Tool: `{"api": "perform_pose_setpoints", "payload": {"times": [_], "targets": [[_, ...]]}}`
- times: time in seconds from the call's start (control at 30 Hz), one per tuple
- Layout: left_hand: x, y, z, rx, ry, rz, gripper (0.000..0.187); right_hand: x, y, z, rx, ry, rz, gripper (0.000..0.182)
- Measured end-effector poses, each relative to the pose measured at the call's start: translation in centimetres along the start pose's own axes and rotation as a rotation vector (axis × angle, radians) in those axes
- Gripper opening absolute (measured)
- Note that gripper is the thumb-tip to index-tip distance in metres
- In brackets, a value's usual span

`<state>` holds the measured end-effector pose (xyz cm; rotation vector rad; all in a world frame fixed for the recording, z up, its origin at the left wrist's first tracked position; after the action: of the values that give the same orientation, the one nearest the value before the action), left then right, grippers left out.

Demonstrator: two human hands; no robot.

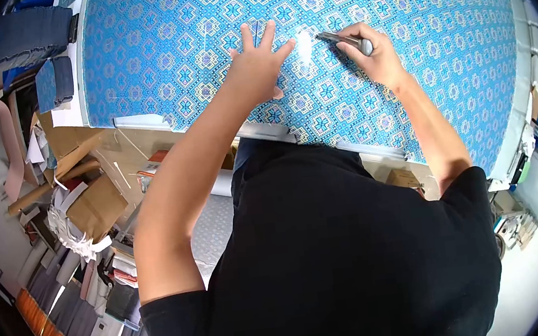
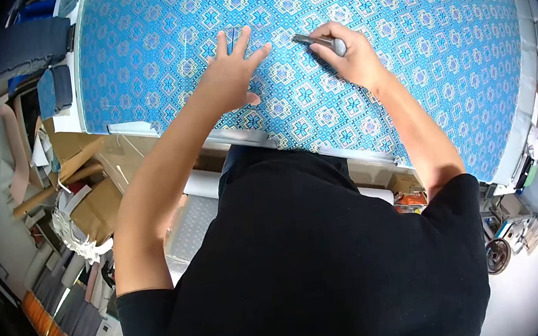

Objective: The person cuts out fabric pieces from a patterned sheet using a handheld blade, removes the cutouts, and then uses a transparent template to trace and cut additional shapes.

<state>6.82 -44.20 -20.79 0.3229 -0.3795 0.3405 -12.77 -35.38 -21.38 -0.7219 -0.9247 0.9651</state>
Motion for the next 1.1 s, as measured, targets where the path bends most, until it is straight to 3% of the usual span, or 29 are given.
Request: {"api": "perform_pose_setpoints", "payload": {"times": [0.3,0.47,0.6,0.87,1.1], "targets": [[-0.7,0.3,0.1,-0.118,-0.059,-0.106,0.108,10.8,0.7,-7.4,-0.259,0.457,-0.369,0.02],[-2.2,0.6,-0.1,-0.293,-0.072,-0.185,0.092,13.7,-1.0,-11.0,-0.161,0.74,-0.379,0.022],[-3.0,1.1,-0.4,-0.386,-0.01,-0.21,0.092,14.5,-2.1,-12.8,-0.13,0.823,-0.53,0.021],[-2.7,1.6,-0.4,-0.389,-0.031,-0.253,0.102,15.2,-3.6,-15.3,-0.09,0.96,-0.514,0.019],[-2.9,1.6,-0.8,-0.367,-0.077,-0.236,0.104,15.1,-3.7,-15.8,-0.075,0.958,-0.541,0.021]]}}
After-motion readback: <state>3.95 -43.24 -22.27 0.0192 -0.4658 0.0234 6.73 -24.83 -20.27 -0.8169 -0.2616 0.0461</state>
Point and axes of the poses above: each hand's wrist, its own x-axis away from the middle knuckle, its own z-axis out of the back of the hand, y = z × x, the point moved 8 cm from there along -x, towards the middle knuckle, and after that the axes turned 11 degrees about -z, right-handed, at the moved point
